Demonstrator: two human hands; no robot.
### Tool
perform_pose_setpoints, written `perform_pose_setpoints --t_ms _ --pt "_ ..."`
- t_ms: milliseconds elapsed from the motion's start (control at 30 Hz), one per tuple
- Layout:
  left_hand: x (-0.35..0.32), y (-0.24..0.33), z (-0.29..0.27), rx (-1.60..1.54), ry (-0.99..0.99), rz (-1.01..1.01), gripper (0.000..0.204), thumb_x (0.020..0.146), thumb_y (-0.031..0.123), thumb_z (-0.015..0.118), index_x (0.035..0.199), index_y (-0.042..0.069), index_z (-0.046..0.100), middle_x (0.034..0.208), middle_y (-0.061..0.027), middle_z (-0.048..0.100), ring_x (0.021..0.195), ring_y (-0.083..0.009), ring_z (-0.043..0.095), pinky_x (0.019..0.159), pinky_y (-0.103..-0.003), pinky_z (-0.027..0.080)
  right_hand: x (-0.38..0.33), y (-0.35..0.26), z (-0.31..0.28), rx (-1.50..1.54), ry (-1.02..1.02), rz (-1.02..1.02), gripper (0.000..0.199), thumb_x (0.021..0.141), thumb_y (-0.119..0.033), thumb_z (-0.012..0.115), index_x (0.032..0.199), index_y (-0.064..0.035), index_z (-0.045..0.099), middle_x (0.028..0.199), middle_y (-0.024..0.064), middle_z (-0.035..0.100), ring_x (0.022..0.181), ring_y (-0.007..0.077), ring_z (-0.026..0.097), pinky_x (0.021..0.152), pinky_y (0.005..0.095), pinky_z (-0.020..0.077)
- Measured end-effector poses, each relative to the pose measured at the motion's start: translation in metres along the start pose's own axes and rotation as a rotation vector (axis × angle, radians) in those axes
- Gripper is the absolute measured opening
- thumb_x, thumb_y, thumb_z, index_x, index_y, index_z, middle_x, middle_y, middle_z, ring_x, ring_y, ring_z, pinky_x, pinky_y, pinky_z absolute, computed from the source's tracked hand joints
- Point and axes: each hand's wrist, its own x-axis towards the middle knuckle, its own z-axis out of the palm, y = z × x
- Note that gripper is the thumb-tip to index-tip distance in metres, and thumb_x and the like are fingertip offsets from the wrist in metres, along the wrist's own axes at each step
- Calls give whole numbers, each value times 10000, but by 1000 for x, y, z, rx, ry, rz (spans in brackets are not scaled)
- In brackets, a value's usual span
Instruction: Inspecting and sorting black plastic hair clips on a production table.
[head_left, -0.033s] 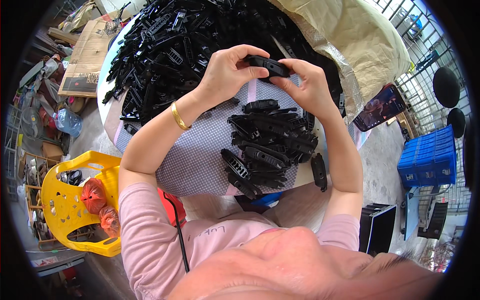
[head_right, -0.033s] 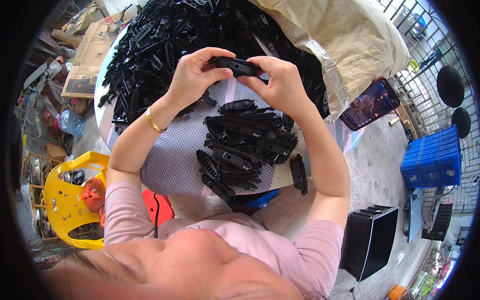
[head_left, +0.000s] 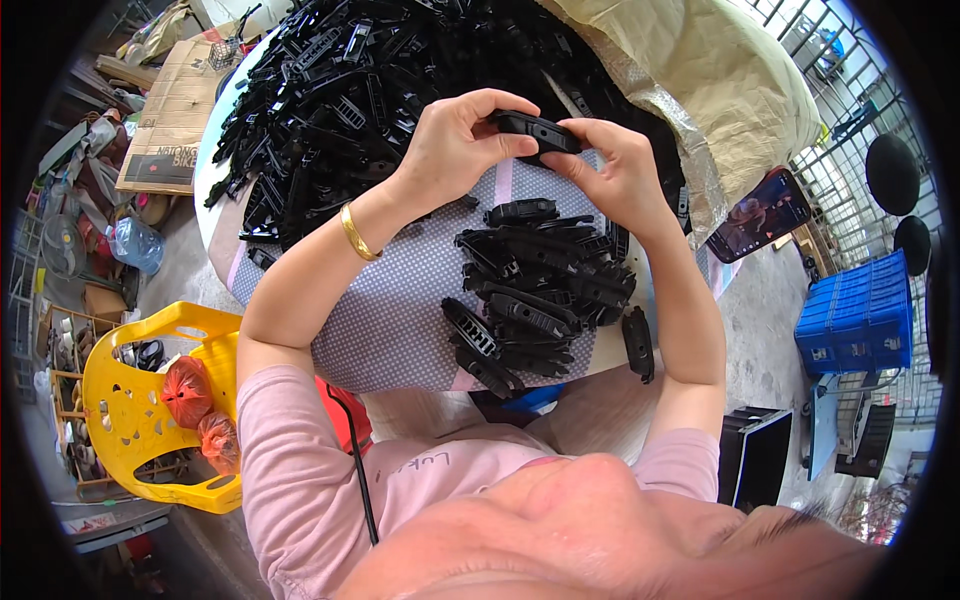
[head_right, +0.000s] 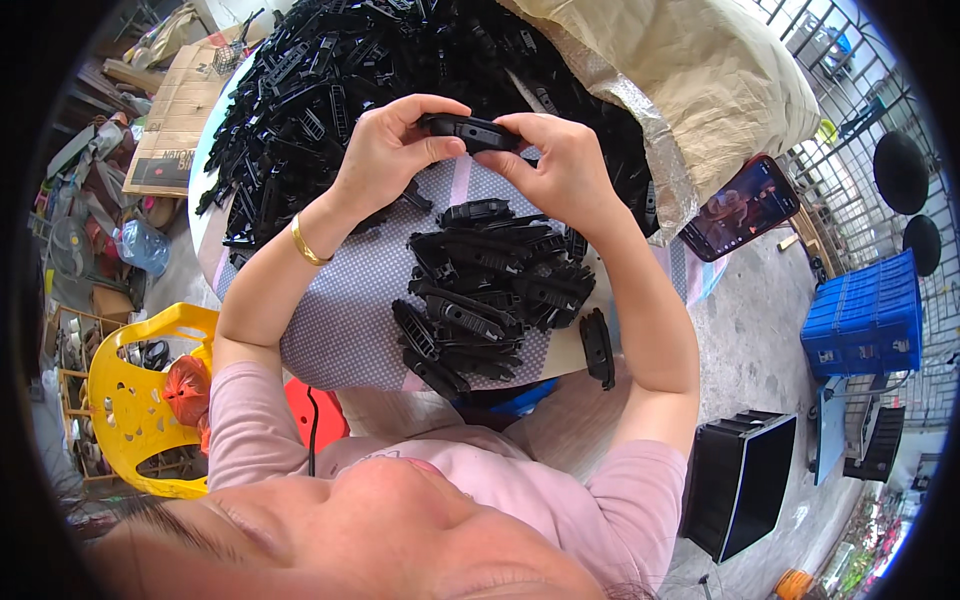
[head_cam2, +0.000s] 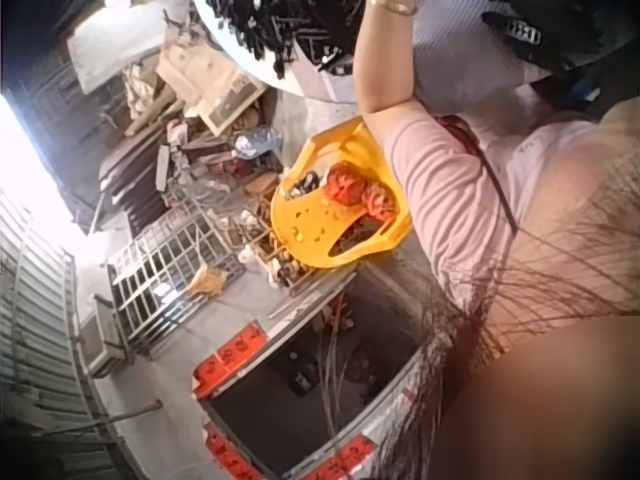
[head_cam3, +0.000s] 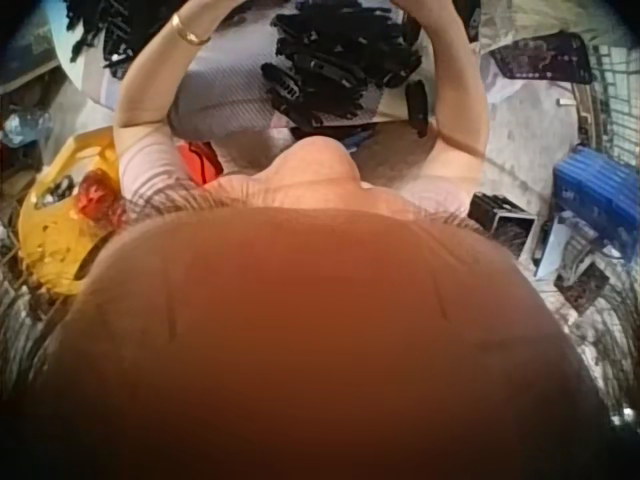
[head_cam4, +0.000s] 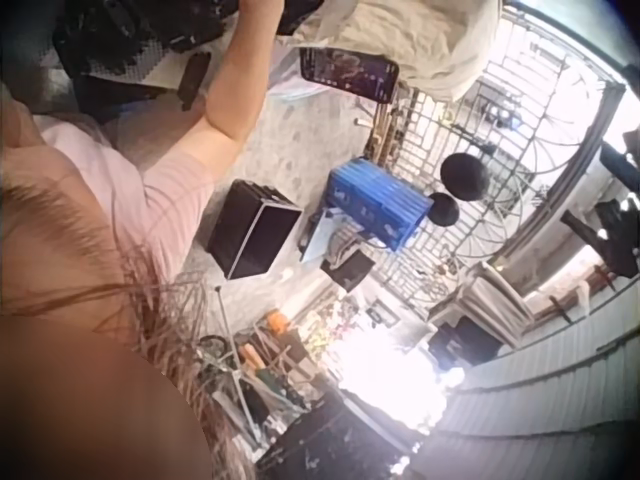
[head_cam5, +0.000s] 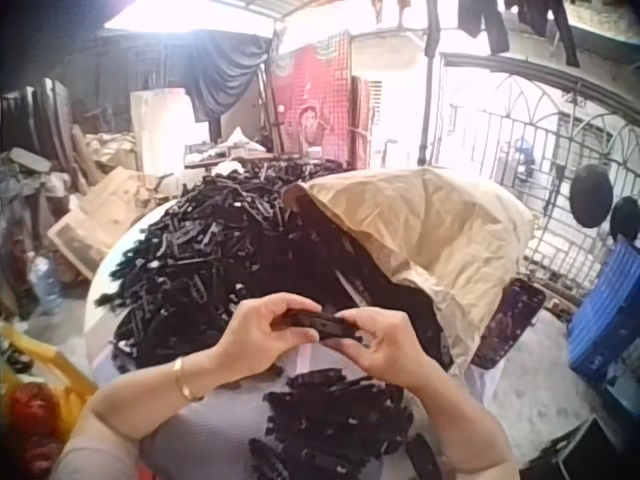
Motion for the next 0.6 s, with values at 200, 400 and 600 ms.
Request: perform_pose_setpoints --t_ms 200,400,600 --pt "0 9 -6 -113 -72 -153 312 778 78 729 1063 -9 636 907 -41 654 775 -64 605 708 -186 502 2 14 -13 485 -139 192 352 827 -147 688 1128 15 609 1001 60 667 842 99 612 756 237 483" --pt "-6 7 -1 -143 -771 -130 302 771 179 748 1006 8 666 1020 -85 643 1027 -156 574 909 -266 447 0 77 -43 -419 83 167 352 888 -254 561 1163 -39 606 1081 167 647 895 267 651 810 334 493" --pt "23 -16 15 262 -477 -41 265 841 196 655 1028 9 659 951 -75 659 852 -166 607 804 -292 489 2 57 -13 -778 -35 309 361 817 -375 628 880 -26 691 855 186 667 869 343 638 796 408 498"
